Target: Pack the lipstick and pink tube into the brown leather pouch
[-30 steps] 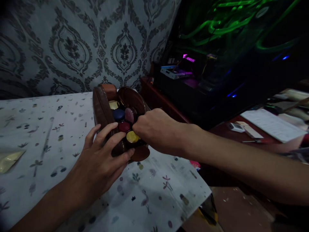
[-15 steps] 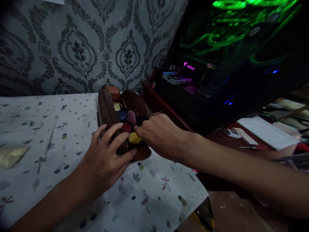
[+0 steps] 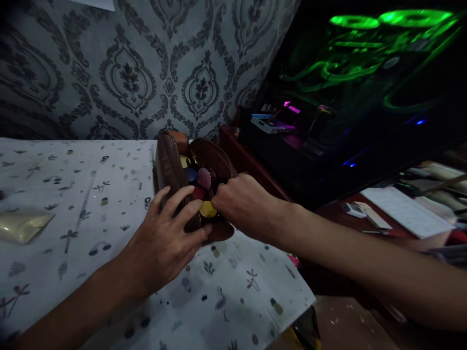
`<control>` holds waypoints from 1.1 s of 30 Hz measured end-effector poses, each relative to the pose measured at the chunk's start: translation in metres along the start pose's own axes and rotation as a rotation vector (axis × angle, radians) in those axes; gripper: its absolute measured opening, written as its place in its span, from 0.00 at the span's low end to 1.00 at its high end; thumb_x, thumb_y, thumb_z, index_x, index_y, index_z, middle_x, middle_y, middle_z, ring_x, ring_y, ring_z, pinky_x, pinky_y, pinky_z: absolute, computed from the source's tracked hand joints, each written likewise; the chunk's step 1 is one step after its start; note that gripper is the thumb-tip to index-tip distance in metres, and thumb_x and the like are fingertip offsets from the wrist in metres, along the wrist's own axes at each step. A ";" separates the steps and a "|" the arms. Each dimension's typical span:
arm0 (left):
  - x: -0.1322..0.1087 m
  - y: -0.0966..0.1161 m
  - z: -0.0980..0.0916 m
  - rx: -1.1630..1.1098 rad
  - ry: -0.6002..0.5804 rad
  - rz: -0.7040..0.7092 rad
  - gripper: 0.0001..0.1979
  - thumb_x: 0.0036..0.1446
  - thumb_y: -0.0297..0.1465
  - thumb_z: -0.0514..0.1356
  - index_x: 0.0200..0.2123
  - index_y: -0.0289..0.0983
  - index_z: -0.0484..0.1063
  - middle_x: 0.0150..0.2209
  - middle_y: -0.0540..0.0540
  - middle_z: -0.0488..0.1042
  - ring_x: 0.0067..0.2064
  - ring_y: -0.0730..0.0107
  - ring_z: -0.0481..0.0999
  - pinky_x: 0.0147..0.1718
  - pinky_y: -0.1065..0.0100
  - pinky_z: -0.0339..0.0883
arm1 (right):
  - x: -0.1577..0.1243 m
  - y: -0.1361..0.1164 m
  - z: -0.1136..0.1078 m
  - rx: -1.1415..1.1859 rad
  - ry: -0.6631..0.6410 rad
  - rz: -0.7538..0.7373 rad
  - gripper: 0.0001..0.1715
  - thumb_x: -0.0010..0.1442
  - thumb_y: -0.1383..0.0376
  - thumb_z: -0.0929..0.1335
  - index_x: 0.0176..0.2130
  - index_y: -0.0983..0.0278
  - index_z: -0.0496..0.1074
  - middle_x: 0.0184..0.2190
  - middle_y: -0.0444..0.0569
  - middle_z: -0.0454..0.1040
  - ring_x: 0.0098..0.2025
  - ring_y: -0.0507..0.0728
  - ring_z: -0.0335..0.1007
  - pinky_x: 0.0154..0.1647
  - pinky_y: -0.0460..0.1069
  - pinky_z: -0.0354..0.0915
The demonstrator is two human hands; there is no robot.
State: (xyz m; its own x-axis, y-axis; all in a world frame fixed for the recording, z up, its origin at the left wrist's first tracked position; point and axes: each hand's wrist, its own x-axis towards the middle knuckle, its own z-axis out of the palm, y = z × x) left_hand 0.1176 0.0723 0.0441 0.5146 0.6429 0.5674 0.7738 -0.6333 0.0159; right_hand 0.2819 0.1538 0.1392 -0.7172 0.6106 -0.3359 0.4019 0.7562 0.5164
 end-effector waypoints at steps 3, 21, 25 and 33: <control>-0.001 0.000 0.001 0.005 0.003 0.005 0.12 0.63 0.31 0.59 0.50 0.40 0.75 0.59 0.40 0.67 0.69 0.43 0.56 0.63 0.35 0.52 | -0.001 0.001 0.001 -0.003 0.006 -0.015 0.09 0.54 0.78 0.69 0.27 0.66 0.75 0.29 0.51 0.77 0.24 0.53 0.69 0.22 0.49 0.40; 0.000 0.000 0.001 0.007 0.021 0.005 0.12 0.63 0.32 0.59 0.50 0.41 0.75 0.58 0.40 0.68 0.68 0.44 0.56 0.63 0.35 0.53 | -0.008 0.016 0.008 0.254 0.075 0.041 0.11 0.64 0.72 0.65 0.33 0.65 0.75 0.31 0.47 0.76 0.27 0.52 0.70 0.25 0.46 0.48; 0.000 0.000 -0.001 0.008 0.013 0.004 0.13 0.64 0.32 0.59 0.51 0.41 0.75 0.59 0.40 0.68 0.68 0.43 0.56 0.63 0.35 0.53 | -0.009 0.019 0.007 0.318 0.210 0.084 0.17 0.69 0.67 0.61 0.32 0.66 0.74 0.31 0.49 0.75 0.29 0.52 0.71 0.28 0.46 0.53; 0.000 0.000 -0.005 -0.004 -0.021 -0.005 0.12 0.64 0.31 0.59 0.51 0.41 0.75 0.59 0.40 0.67 0.69 0.44 0.56 0.63 0.35 0.53 | -0.015 0.018 0.019 0.443 0.358 0.038 0.20 0.71 0.64 0.59 0.32 0.66 0.74 0.30 0.49 0.75 0.29 0.52 0.70 0.30 0.46 0.57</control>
State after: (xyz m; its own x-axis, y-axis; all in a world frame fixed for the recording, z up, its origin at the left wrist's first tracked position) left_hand 0.1155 0.0697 0.0482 0.5188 0.6549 0.5495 0.7747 -0.6319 0.0216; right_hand 0.3109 0.1626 0.1391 -0.8146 0.5800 0.0046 0.5764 0.8087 0.1176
